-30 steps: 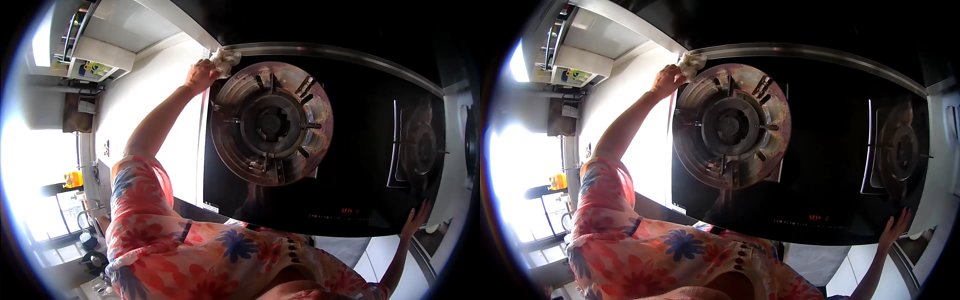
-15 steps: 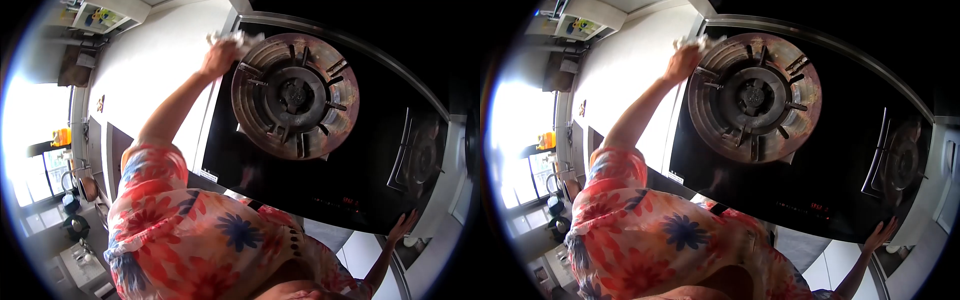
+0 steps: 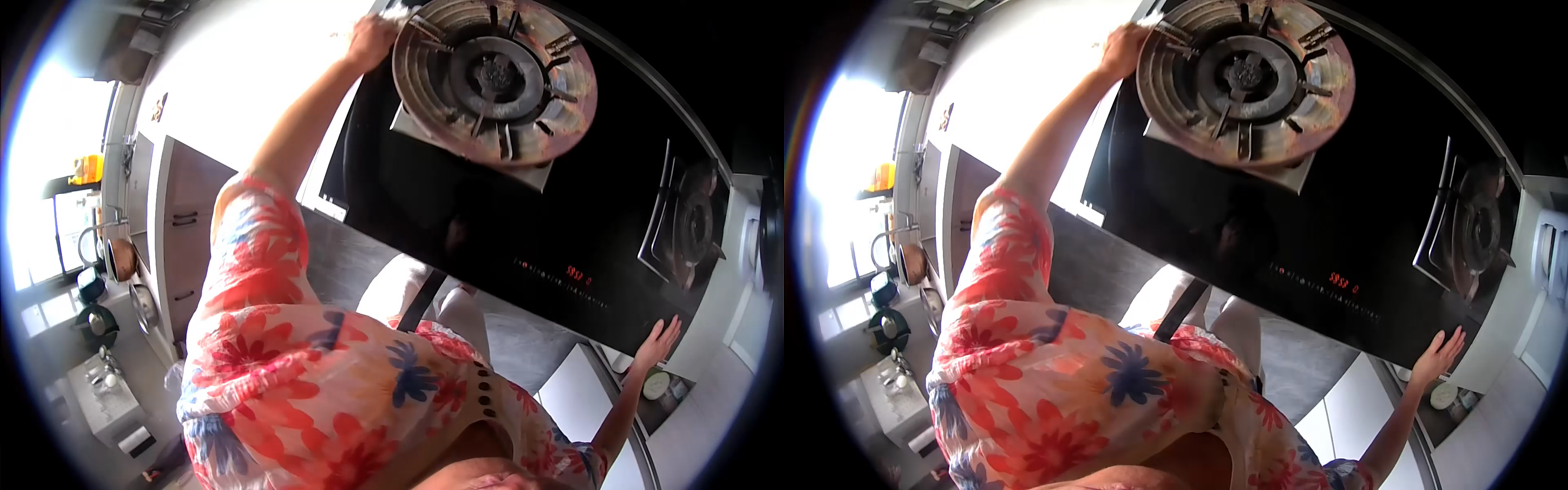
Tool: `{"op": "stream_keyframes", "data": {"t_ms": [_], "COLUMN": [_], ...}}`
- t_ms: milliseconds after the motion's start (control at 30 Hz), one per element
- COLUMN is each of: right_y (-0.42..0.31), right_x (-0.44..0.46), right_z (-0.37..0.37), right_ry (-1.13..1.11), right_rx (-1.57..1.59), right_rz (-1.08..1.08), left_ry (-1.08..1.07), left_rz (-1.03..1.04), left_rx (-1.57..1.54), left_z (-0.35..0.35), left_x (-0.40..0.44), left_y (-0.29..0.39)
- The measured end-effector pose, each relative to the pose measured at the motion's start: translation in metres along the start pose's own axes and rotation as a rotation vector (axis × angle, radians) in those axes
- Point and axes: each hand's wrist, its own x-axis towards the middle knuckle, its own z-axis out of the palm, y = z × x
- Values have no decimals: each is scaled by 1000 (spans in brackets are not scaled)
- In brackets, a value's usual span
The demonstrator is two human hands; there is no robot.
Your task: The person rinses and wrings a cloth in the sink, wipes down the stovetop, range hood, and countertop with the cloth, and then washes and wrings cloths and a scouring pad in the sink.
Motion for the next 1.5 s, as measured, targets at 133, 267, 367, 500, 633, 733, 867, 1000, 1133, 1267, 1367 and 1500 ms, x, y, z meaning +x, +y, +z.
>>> {"op": "stream_keyframes", "data": {"t_ms": [133,267,367,500,633,733,867,1000,1133,1267,1367,1500], "right_y": [-10,0,-8,-19,-20,-162,-251,-300,-301,-275,-228,-134], "right_x": [-4,-2,-2,1,13,-46,-92,-89,-52,-5,49,163], "right_z": [-5,8,2,-18,-45,-166,-145,-138,-144,-171,-167,-161], "right_ry": [-31,-57,-117,-189,-169,-592,-1341,-1355,-1316,-926,-569,-69], "right_rx": [-75,-122,-112,-13,699,1308,1818,1760,1607,1839,1920,1836], "right_rz": [49,145,203,239,-14,-50,-88,-227,-83,91,269,324], "left_ry": [124,-18,-136,-634,-511,-533,-705,-843,-739,-502,-153,130], "left_rz": [19,-64,-77,-647,-877,-867,-606,-353,-317,-537,-480,-356], "left_rx": [-213,-279,-351,-1200,-2227,-2543,-2400,-1447,-1160,-1318,-1237,-191], "left_z": [-35,-91,-122,-142,-128,-132,-136,-160,-140,-133,-110,-74], "left_x": [-113,-209,-253,-272,-283,-258,-217,-171,-149,-121,-108,-86], "left_y": [43,140,210,268,297,316,343,332,292,239,166,50]}}
